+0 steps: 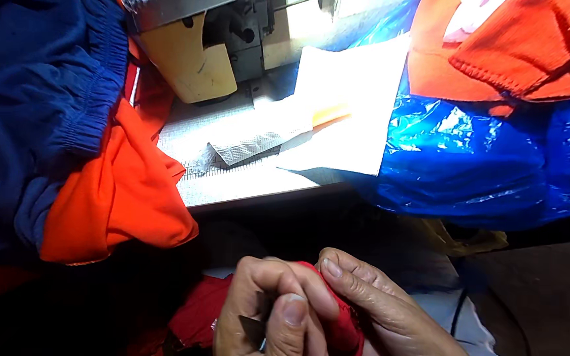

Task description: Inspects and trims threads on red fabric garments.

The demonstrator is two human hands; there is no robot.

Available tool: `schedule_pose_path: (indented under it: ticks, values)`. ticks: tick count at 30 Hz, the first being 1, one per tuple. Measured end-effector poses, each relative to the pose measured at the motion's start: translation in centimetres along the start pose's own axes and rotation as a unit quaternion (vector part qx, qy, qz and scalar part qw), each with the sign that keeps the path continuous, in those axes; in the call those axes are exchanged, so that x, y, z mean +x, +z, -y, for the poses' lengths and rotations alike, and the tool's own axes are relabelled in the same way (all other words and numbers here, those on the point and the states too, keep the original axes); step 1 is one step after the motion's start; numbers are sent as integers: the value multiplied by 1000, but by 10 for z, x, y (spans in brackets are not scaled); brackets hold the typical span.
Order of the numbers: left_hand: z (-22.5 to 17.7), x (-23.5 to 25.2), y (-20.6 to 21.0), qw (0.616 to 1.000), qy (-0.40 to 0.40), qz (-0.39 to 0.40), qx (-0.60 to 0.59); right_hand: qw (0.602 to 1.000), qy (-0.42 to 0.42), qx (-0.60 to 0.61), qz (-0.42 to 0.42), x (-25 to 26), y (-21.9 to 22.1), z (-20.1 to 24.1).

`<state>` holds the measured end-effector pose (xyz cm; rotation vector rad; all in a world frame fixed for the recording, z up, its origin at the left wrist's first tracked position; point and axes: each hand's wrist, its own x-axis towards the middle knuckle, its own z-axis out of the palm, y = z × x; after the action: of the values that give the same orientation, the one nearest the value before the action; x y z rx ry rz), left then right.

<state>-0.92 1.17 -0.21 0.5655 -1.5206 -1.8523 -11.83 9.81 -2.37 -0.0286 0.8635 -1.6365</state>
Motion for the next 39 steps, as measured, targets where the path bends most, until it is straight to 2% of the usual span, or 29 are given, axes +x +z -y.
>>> schedule_pose_path:
  ticks: [3,6,10,13,17,21,26,28,30,32,33,34,36,39]
  values:
    - [2,0,-2,999,7,4,44,1000,0,-4,-12,-1,0,1]
    - [5,0,-15,984,58,-5,168,1000,-9,-12,-17,-1,-3,1]
    - [6,-4,-18,940,108,34,323,999,2,-26,-36,-1,2,4]
    - [14,-5,-13,900,174,12,399,999,-3,-33,-18,-1,2,0]
    - [11,-6,-17,921,145,-15,362,998,-19,-50,14,-2,-1,-1]
    - [7,-4,-26,934,107,-42,338,999,-17,-42,-6,-1,-3,0]
    - [3,-5,-16,983,63,33,170,999,9,-36,11,-1,-2,0]
    - [2,-5,-11,980,71,71,170,999,9,-36,21,-1,-2,1]
    - [6,-5,-16,937,118,61,322,999,3,-44,31,-2,-3,2]
    - [19,-3,-39,856,160,-25,492,998,-9,-53,39,-4,-5,3]
    - [25,-1,-55,832,156,-65,529,997,-14,-55,43,-4,-5,4]
    - [28,0,-67,827,147,-93,535,998,-18,-53,42,-4,-6,5]
    - [21,-3,-72,855,127,-108,491,998,-9,-48,29,-3,-7,5]
    - [-1,-14,-55,910,98,-19,403,999,9,-37,25,0,-6,1]
